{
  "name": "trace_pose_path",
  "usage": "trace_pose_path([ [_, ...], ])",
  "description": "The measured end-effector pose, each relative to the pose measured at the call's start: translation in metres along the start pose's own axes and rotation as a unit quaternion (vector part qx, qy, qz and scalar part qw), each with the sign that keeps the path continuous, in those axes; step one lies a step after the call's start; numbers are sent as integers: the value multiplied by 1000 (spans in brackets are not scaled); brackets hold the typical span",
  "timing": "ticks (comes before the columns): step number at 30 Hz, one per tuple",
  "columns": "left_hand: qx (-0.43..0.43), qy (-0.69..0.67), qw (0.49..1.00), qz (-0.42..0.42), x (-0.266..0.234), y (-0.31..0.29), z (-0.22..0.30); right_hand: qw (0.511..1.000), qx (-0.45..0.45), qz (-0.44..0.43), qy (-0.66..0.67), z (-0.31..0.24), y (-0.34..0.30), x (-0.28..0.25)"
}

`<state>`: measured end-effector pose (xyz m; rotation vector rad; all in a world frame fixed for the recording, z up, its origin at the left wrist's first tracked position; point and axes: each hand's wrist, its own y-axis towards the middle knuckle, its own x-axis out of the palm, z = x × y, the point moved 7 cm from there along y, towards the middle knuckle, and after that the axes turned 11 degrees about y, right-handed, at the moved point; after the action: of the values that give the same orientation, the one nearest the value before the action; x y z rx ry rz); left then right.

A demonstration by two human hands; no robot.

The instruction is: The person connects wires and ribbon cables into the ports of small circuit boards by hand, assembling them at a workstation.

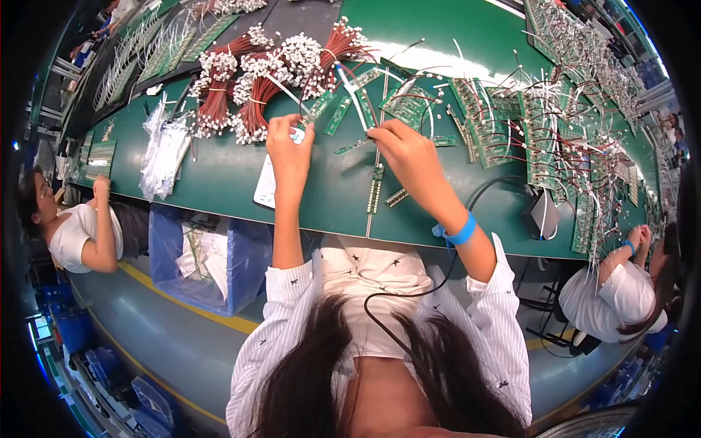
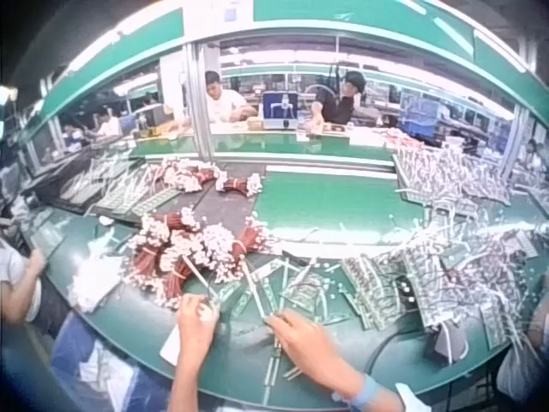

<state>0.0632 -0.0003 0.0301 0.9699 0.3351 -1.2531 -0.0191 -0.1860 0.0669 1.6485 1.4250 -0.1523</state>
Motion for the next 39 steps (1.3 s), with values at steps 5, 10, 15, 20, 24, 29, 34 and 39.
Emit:
trace_pose_path([
  [5,25,80,996,42,9,15,-8,994,-22,-23,-104,14,25,32],
  [10,31,115,992,32,17,16,-11,980,-54,-30,-190,27,32,57],
  [15,40,140,988,40,3,7,3,977,-97,-50,-186,23,20,64],
  [20,45,42,997,-48,2,-6,29,985,-110,-46,-127,20,7,55],
  [24,128,41,990,-42,19,-19,43,992,-85,-60,-73,5,-4,32],
  [29,161,111,979,-50,27,-24,45,994,28,-95,-51,19,-33,-16],
  [34,180,123,975,-50,30,-22,52,976,167,-76,-115,57,-46,-62],
  [39,77,33,994,-76,38,-23,47,985,130,-38,-106,69,-46,-61],
])
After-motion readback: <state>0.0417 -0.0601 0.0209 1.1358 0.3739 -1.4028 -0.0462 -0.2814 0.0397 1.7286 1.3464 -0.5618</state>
